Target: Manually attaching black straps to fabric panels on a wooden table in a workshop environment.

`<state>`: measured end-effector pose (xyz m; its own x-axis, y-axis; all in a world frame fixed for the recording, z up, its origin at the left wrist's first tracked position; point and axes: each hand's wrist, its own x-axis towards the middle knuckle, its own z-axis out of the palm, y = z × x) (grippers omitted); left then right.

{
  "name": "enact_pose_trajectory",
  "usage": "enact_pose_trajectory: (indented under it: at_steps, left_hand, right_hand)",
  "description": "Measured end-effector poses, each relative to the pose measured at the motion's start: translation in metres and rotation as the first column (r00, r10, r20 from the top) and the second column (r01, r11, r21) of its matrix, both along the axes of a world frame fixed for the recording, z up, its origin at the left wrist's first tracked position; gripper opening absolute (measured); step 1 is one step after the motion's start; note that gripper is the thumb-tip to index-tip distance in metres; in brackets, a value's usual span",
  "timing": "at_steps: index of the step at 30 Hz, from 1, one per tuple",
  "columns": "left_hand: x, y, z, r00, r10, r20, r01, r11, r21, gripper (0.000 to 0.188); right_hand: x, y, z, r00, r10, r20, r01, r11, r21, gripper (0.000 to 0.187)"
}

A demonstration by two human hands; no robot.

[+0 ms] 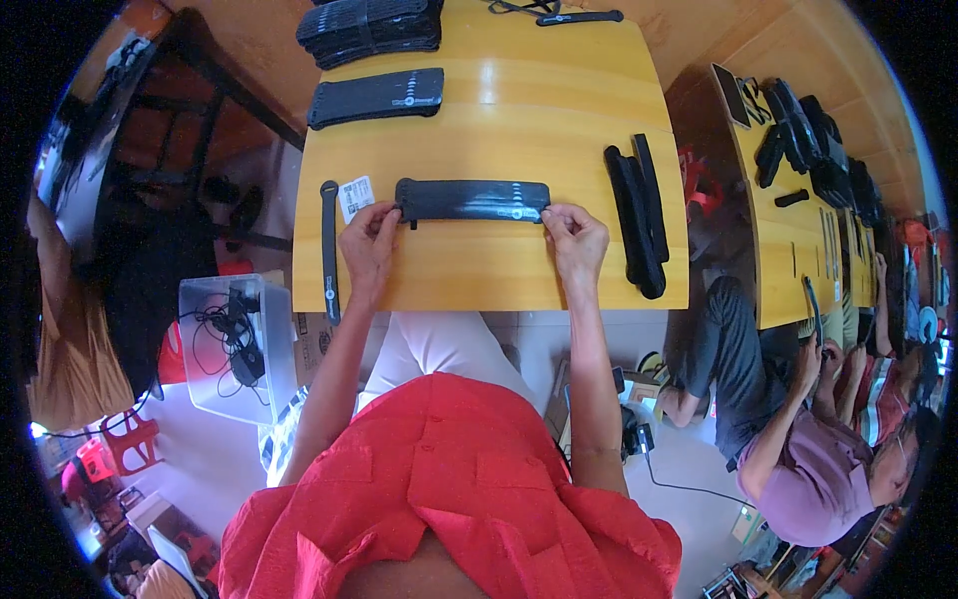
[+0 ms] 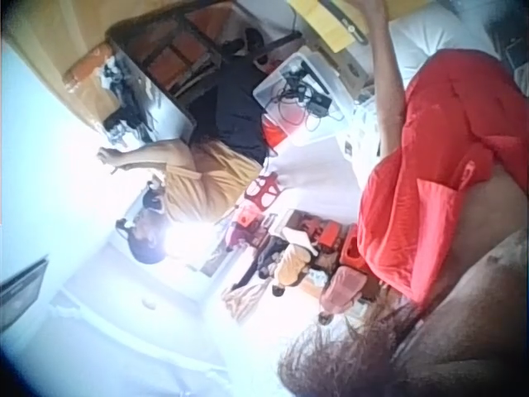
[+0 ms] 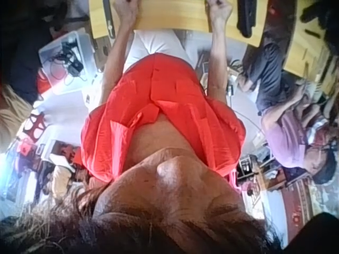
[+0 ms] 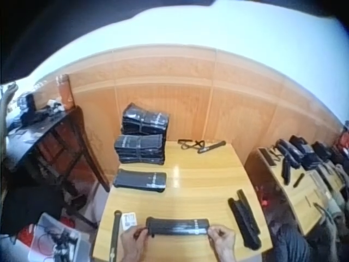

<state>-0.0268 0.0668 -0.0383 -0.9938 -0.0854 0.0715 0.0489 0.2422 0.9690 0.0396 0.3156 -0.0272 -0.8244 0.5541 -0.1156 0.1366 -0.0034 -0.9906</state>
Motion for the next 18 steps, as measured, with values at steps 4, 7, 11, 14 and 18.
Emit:
enact_pose_trajectory:
  at_steps: [4, 7, 11, 14, 18]
  left_hand:
    - [0.000, 0.000, 0.000, 1.000, 0.005, 0.025, -0.005, 1.000, 0.001, 0.011]
    - [0.001, 0.000, 0.001, 1.000, 0.013, -0.002, -0.013, 1.000, -0.028, 0.010]
    - [0.001, 0.002, -0.001, 1.000, 0.019, 0.014, -0.019, 0.999, 0.028, 0.009]
    - [0.002, 0.002, 0.002, 1.000, 0.017, -0.017, -0.017, 1.000, -0.007, 0.009]
    - [0.003, 0.004, 0.003, 0.999, 0.047, 0.014, -0.048, 0.999, 0.021, 0.009]
  right_hand:
    - [-0.001, -0.001, -0.008, 0.999, -0.043, -0.022, 0.043, 0.998, -0.036, 0.007]
    - [-0.003, -0.002, -0.010, 0.997, -0.057, -0.042, 0.057, 0.998, 0.005, 0.007]
    - [-0.001, -0.001, -0.015, 0.995, -0.077, -0.069, 0.079, 0.996, 0.027, 0.005]
    - [0.000, -0.002, -0.014, 0.994, -0.080, -0.078, 0.085, 0.994, 0.061, 0.004]
    - [0.000, -0.003, -0.016, 0.995, -0.076, -0.065, 0.084, 0.988, 0.130, 0.004]
